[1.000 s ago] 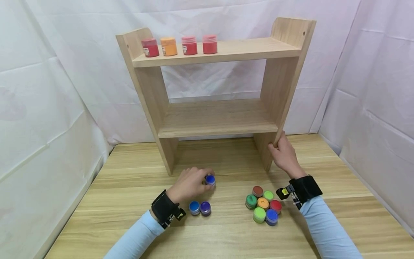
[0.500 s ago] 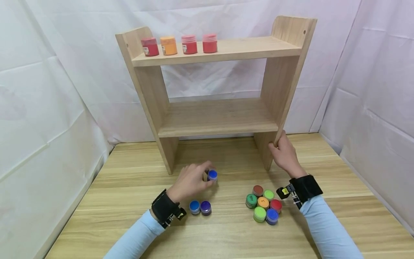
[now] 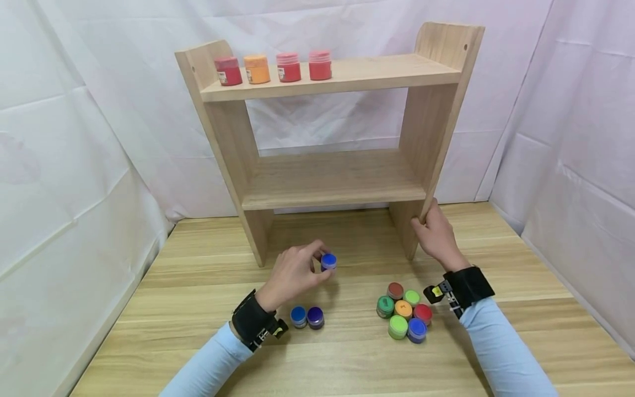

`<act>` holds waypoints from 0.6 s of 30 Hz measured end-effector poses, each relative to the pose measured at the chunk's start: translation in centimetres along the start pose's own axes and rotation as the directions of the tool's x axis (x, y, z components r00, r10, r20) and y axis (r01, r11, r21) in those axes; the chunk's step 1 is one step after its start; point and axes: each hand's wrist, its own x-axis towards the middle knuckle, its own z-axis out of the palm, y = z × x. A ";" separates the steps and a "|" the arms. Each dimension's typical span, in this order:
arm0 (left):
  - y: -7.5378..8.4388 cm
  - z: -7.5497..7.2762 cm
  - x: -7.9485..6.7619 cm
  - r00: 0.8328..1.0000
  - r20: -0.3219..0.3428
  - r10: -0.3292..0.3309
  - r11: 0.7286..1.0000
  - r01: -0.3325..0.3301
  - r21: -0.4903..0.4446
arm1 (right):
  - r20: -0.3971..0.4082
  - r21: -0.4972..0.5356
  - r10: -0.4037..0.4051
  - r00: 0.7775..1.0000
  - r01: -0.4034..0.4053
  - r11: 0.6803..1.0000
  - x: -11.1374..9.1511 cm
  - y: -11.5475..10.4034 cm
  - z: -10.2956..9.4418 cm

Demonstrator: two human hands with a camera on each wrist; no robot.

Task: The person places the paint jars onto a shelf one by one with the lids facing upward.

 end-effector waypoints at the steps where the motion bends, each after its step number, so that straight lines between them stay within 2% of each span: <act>1: 0.1 -0.1 0.0 1.000 -0.012 0.004 1.000 -0.004 -0.004 | 0.000 0.000 -0.001 1.000 0.001 1.000 0.0 0.0 0.0; 10: 0.2 -1.2 0.6 0.992 -0.103 0.070 0.997 -0.073 -0.026 | 0.002 0.004 -0.009 1.000 0.009 1.000 -0.1 -0.2 0.0; 18: 0.9 -3.1 2.1 0.986 -0.146 0.081 0.996 -0.085 -0.026 | 0.001 -0.006 0.000 1.000 0.000 1.000 -0.1 -0.3 0.0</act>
